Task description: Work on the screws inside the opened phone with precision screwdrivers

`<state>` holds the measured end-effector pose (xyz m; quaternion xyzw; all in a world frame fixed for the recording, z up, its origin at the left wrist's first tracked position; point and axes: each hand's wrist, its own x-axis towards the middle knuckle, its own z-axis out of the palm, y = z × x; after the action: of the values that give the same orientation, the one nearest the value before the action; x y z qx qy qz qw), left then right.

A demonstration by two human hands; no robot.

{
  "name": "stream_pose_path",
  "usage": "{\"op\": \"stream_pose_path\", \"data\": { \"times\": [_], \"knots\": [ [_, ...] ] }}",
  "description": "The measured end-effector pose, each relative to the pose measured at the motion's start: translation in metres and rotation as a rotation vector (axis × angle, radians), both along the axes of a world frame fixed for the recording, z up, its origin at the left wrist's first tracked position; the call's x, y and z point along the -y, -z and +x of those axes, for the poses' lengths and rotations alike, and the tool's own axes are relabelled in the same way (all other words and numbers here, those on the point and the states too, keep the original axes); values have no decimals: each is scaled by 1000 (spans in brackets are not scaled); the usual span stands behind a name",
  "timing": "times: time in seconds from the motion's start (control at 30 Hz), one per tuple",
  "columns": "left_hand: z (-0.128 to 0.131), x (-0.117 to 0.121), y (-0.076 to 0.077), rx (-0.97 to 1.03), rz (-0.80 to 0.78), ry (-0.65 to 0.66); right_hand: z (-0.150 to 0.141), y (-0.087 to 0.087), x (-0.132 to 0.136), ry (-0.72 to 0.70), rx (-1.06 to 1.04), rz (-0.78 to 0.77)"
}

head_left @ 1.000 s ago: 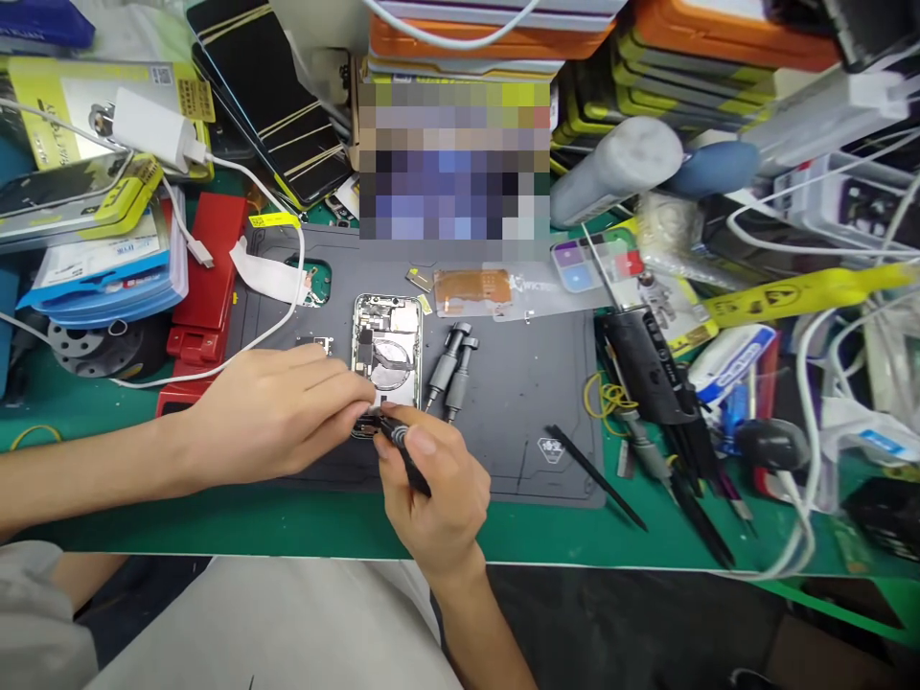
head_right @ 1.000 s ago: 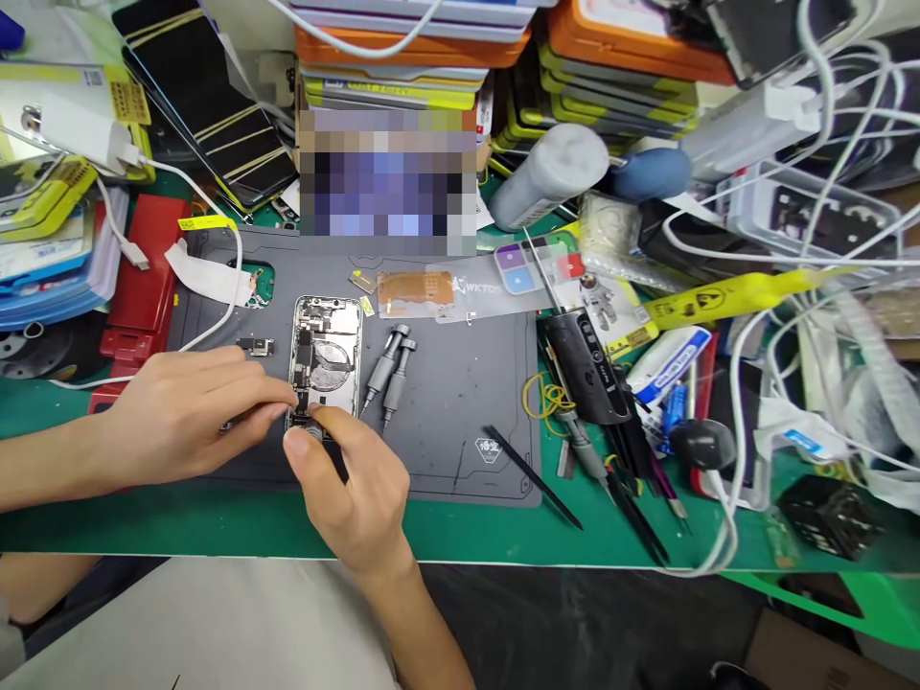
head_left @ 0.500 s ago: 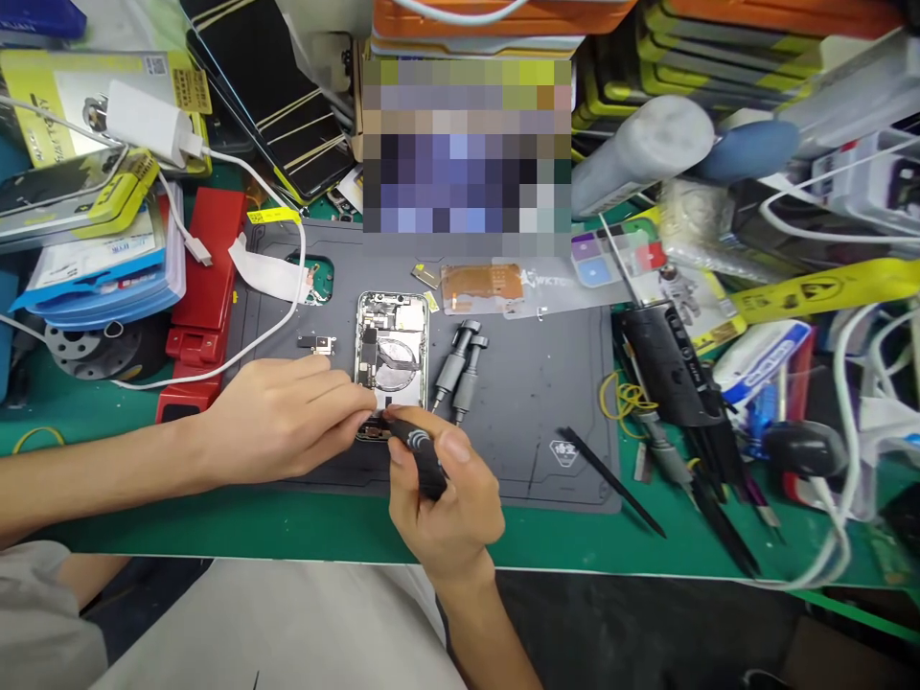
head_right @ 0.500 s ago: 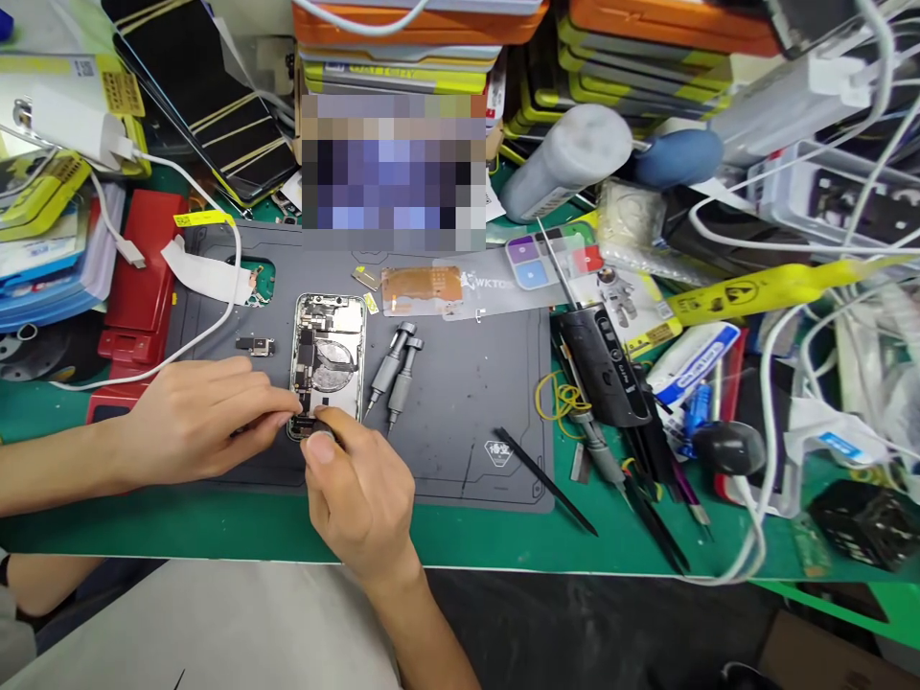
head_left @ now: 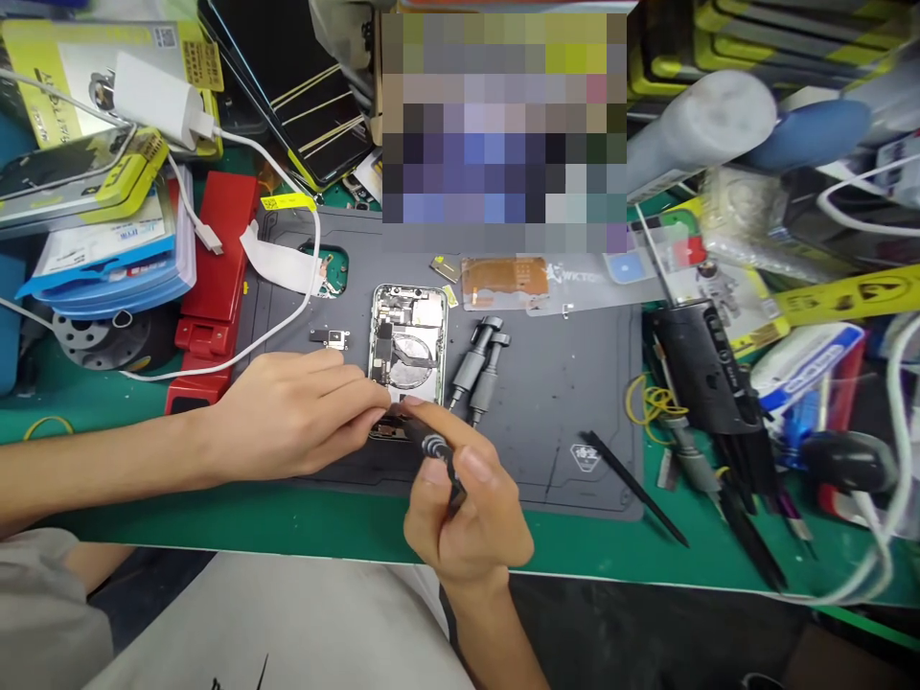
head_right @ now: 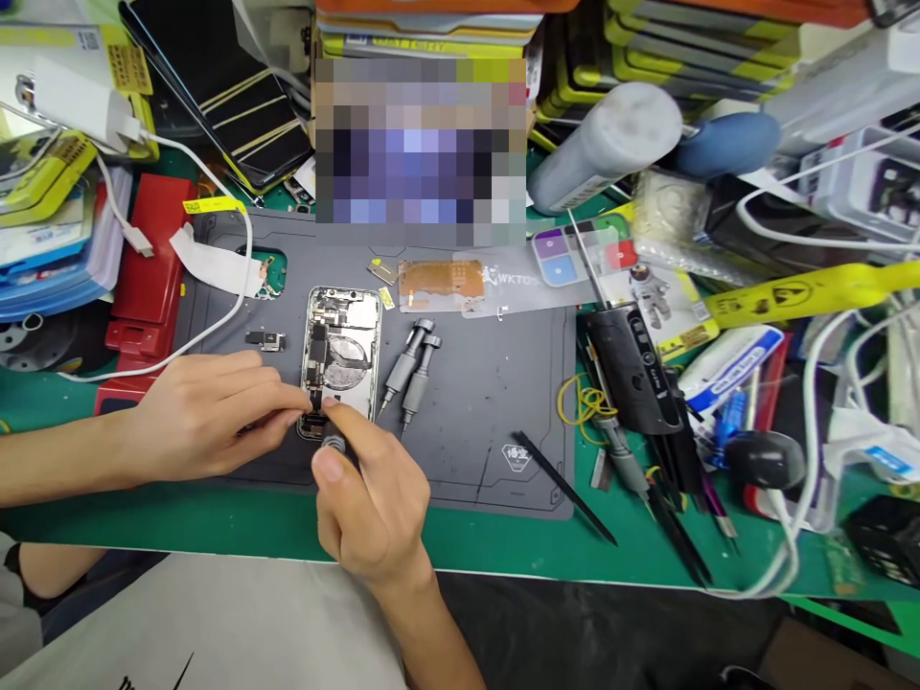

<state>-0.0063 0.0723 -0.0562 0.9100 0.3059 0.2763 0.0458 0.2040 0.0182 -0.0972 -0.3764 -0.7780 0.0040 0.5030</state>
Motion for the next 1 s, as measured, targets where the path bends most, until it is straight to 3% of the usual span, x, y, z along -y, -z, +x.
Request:
{"op": "stream_pose_path", "data": {
  "times": [1.0],
  "knots": [
    [1,0,2,-4,-24,-6,3,2,-3,16,-76,46]
  ]
}}
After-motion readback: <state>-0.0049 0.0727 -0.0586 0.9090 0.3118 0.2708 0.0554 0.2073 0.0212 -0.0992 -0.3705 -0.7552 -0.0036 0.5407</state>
